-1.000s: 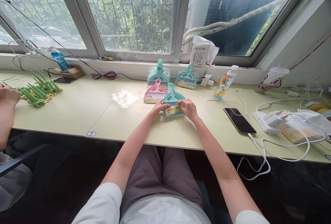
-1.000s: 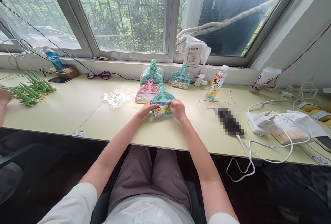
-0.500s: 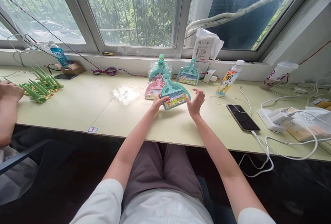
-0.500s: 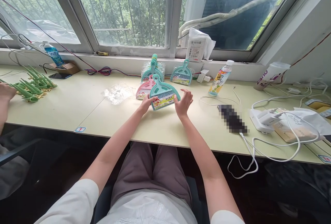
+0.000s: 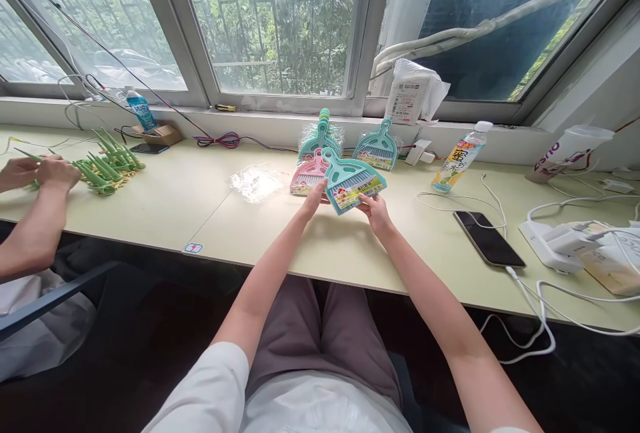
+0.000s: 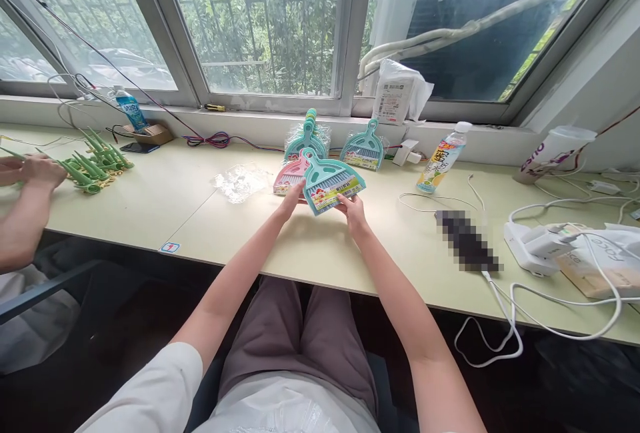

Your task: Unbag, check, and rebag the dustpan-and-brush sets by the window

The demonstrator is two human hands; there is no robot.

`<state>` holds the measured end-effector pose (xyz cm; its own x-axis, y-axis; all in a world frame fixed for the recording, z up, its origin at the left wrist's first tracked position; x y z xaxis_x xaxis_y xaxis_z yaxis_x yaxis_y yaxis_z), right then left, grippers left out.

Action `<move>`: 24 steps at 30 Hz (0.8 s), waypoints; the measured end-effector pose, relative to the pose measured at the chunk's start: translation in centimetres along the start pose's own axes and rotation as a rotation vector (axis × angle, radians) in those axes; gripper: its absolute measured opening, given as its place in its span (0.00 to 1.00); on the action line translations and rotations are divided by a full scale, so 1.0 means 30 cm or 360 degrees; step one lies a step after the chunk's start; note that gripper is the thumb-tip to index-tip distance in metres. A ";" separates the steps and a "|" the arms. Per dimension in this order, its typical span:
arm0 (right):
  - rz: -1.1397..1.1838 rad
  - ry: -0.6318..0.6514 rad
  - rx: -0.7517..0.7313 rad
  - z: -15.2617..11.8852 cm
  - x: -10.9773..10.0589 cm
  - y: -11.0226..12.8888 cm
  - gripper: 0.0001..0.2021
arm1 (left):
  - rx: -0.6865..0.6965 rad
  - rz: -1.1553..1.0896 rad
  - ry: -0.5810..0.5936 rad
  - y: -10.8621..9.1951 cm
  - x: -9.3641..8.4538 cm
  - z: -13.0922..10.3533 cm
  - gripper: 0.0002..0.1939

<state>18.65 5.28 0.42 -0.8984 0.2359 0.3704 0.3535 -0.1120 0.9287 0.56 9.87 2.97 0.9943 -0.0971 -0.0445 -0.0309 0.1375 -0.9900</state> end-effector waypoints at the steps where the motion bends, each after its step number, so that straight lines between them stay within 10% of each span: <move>1: 0.0014 -0.0015 -0.0013 0.003 -0.011 0.009 0.14 | 0.0072 0.0102 -0.0166 -0.017 -0.049 0.008 0.22; 6: 0.0005 -0.0038 -0.0005 0.007 -0.031 0.022 0.14 | 0.0327 0.0867 -0.1558 -0.080 -0.410 -0.070 0.26; 11: -0.0067 -0.0018 0.0018 0.000 -0.020 0.011 0.13 | -0.0216 0.1324 -0.1563 0.050 -0.510 -0.052 0.38; 18: -0.0092 -0.0069 0.0055 0.004 -0.028 0.006 0.11 | -0.0231 0.1429 -0.1346 0.086 -0.507 -0.014 0.13; 24: -0.0077 -0.0088 0.0054 0.011 -0.031 0.008 0.11 | -0.0105 0.0808 -0.2104 -0.002 -0.598 -0.121 0.19</move>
Point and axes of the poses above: each hand's wrist, its own z-axis towards the middle knuckle, its own x-axis out of the palm, y = z × x, the point moved 8 cm from there along z, towards the middle knuckle, and after that the axes turned 7 degrees about -y, right-handed, at the moved point
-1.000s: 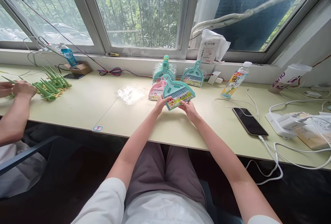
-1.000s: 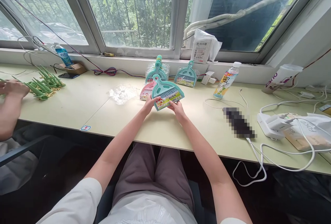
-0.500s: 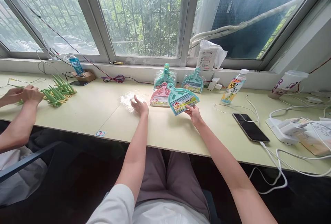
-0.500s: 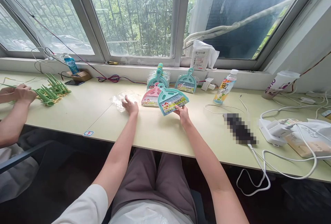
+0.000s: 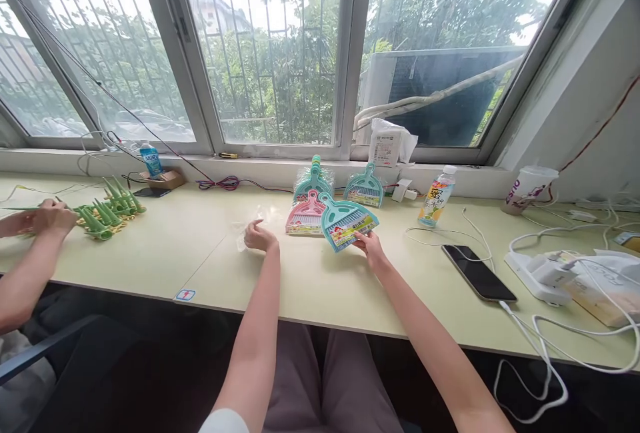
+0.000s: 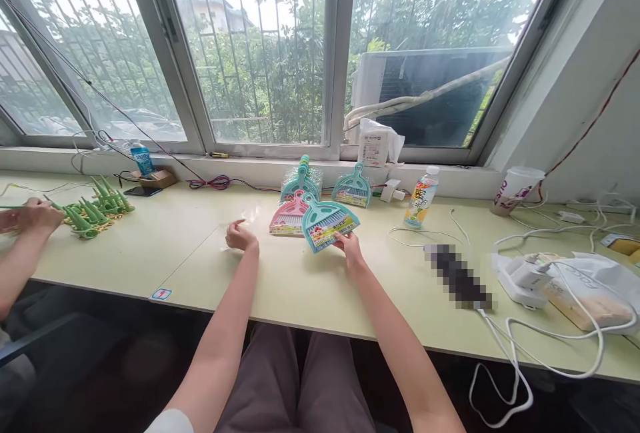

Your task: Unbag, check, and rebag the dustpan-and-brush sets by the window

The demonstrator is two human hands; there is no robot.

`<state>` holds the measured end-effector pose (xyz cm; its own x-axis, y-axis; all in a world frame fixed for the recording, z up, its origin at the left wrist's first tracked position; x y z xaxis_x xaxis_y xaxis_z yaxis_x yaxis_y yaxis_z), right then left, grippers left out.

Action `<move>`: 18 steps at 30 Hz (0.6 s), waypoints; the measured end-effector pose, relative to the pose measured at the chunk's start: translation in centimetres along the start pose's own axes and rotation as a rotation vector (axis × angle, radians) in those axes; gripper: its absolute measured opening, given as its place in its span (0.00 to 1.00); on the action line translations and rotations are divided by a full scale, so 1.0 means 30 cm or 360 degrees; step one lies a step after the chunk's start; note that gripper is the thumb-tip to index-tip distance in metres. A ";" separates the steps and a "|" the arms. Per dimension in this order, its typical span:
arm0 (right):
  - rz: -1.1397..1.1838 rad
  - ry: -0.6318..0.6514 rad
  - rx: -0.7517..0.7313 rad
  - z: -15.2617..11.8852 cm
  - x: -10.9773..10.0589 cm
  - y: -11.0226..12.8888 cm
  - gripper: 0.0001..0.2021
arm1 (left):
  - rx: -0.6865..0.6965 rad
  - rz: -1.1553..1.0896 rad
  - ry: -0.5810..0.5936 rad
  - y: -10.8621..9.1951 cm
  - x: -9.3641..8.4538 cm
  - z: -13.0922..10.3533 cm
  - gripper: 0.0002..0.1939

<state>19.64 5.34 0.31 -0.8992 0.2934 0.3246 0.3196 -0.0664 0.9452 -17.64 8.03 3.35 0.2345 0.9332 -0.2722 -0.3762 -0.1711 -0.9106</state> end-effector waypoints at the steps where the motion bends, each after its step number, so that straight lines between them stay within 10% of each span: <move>1: 0.0001 -0.0007 0.0001 0.001 -0.001 -0.001 0.11 | -0.0045 -0.0107 -0.0124 -0.012 -0.032 -0.002 0.20; 5: -0.0002 -0.0028 -0.0003 0.005 -0.008 -0.002 0.11 | 0.0189 -0.0311 -0.0122 -0.117 -0.080 -0.082 0.18; 12: 0.0070 -0.0161 -0.0071 0.022 -0.058 0.023 0.12 | 0.0998 -0.0058 0.0933 -0.226 0.100 -0.349 0.16; 18: 0.0104 -0.0206 -0.0056 0.033 -0.082 0.022 0.12 | 0.1012 0.0100 0.0855 -0.198 0.118 -0.320 0.15</move>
Point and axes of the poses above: each hand's wrist, its own z-axis towards the middle knuckle, its own x-axis out of the palm, y = z × x, the point moved 8 cm from there along z, towards the middle knuckle, and after that the axes turned 7 degrees about -y, right-handed, at the moved point
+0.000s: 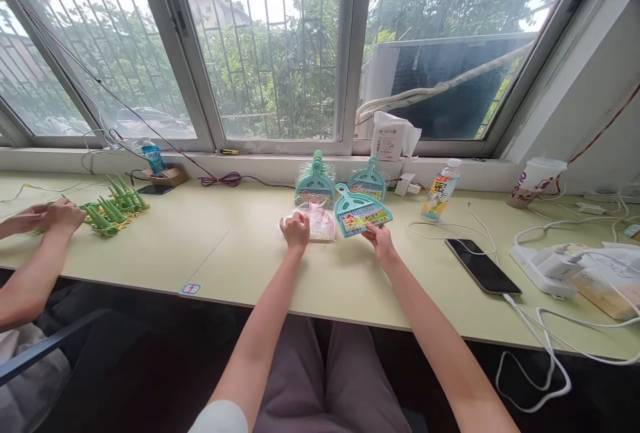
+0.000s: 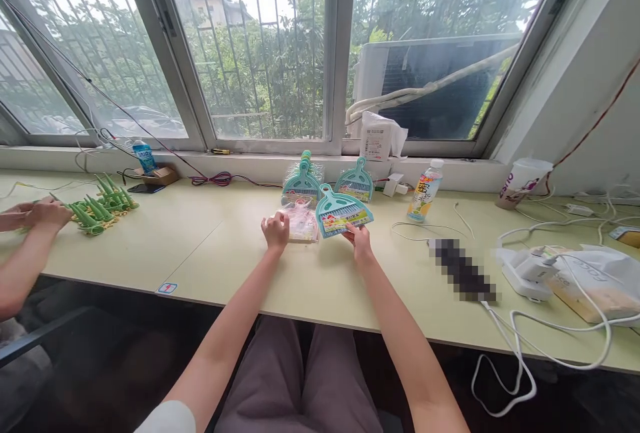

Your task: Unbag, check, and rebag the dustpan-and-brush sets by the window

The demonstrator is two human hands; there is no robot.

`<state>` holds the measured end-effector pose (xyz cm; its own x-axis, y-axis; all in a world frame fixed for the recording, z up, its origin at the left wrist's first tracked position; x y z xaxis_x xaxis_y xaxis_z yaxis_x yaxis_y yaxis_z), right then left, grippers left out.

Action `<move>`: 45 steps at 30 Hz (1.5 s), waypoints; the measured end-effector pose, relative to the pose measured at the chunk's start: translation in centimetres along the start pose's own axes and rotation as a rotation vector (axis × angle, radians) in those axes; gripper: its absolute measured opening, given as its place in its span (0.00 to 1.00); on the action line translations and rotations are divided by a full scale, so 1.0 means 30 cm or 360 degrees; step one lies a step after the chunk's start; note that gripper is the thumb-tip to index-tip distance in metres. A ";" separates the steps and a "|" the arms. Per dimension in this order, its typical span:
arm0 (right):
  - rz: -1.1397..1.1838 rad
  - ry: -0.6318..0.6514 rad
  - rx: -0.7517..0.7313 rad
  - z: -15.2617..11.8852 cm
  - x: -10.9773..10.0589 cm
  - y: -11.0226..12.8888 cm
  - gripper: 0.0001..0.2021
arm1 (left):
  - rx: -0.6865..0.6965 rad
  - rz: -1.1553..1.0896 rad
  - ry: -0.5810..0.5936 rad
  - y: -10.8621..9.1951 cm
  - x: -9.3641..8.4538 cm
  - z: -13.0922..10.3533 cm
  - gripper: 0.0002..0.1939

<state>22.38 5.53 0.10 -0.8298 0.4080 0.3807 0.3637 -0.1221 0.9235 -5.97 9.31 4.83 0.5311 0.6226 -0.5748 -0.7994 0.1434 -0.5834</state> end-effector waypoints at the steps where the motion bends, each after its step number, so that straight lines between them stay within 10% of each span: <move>1: -0.0012 0.0014 0.0013 0.000 0.003 -0.003 0.12 | -0.0048 0.0041 0.0019 0.013 0.001 0.003 0.17; 33: -0.0358 0.0459 0.0265 -0.038 0.068 -0.008 0.12 | 0.0203 0.0488 0.0282 0.030 0.070 0.002 0.07; 45: -0.0487 0.0584 0.0280 -0.032 0.072 -0.035 0.13 | 0.0096 0.0281 -0.0047 0.001 -0.038 0.014 0.11</move>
Point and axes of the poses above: each hand's wrist, its own z-axis towards the middle knuckle, its own x-axis out of the palm, y = z × x, the point moved 8 cm from there along z, towards the middle knuckle, and after that the axes turned 7 degrees about -y, right-handed, at the moved point
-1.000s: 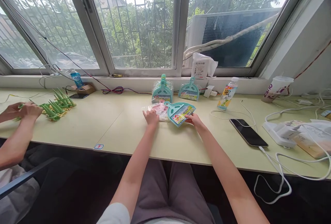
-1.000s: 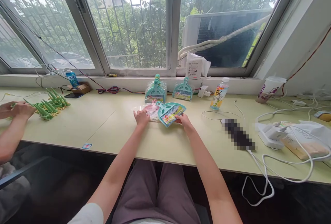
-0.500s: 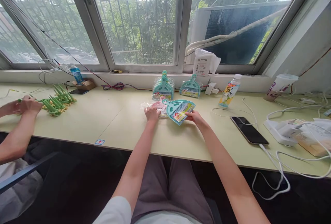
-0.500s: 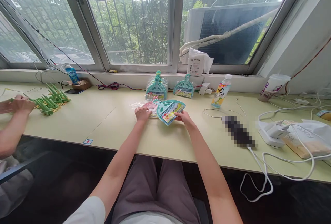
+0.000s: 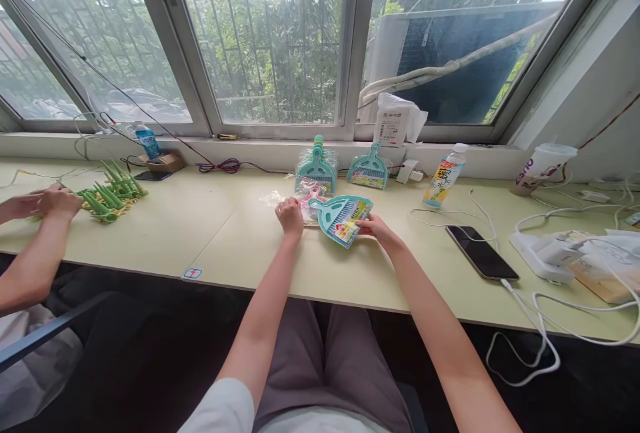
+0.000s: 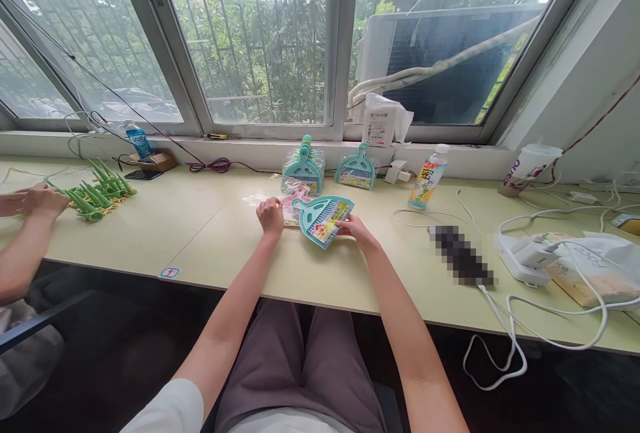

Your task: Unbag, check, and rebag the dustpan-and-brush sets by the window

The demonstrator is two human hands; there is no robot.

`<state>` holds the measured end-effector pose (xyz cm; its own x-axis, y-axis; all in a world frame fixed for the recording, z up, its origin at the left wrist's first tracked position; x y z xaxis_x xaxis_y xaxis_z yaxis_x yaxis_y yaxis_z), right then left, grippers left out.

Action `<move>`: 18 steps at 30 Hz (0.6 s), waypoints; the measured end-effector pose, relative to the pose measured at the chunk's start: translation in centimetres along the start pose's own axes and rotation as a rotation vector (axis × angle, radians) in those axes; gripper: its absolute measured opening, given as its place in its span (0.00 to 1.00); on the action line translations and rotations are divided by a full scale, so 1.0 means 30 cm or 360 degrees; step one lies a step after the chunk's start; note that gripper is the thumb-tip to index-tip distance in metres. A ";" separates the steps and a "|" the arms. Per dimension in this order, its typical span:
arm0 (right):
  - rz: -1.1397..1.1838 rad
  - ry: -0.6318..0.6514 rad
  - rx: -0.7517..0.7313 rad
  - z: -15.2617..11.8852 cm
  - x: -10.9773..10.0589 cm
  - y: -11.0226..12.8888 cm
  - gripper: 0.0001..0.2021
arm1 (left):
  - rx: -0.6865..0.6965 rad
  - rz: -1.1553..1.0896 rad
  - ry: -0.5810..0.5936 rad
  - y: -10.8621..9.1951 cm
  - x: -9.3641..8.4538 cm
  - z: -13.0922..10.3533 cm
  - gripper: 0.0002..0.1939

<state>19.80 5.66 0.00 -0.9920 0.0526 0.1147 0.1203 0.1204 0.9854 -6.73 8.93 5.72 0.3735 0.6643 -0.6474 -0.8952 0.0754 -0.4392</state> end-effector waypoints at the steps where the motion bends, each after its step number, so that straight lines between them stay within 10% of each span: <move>1: 0.0005 0.0026 -0.0023 -0.006 0.011 0.005 0.13 | 0.0057 -0.0025 0.0001 -0.017 -0.004 -0.002 0.10; 10: -0.0075 -0.0011 -0.0219 -0.006 0.033 0.011 0.17 | 0.0278 -0.0546 0.0115 -0.148 -0.033 -0.034 0.07; 15: 0.0034 -0.0096 -0.0320 -0.012 0.022 0.036 0.20 | -0.0538 -0.1381 -0.0431 0.036 -0.081 0.017 0.44; 18: 0.0103 -0.0073 -0.0318 -0.024 0.033 0.046 0.22 | -0.0887 -0.2140 0.0030 0.054 0.041 0.025 0.38</move>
<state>18.97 5.15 1.58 -0.9791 0.0994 0.1775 0.1695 -0.0836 0.9820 -7.91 10.42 4.68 0.8438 0.3162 0.4337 0.3332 0.3249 -0.8851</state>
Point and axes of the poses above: each hand's wrist, its own z-axis towards the middle knuckle, its own x-axis out of the palm, y = z × x, the point moved 8 cm from there along z, towards the middle knuckle, and after that the axes turned 7 degrees about -y, right-handed, at the moved point
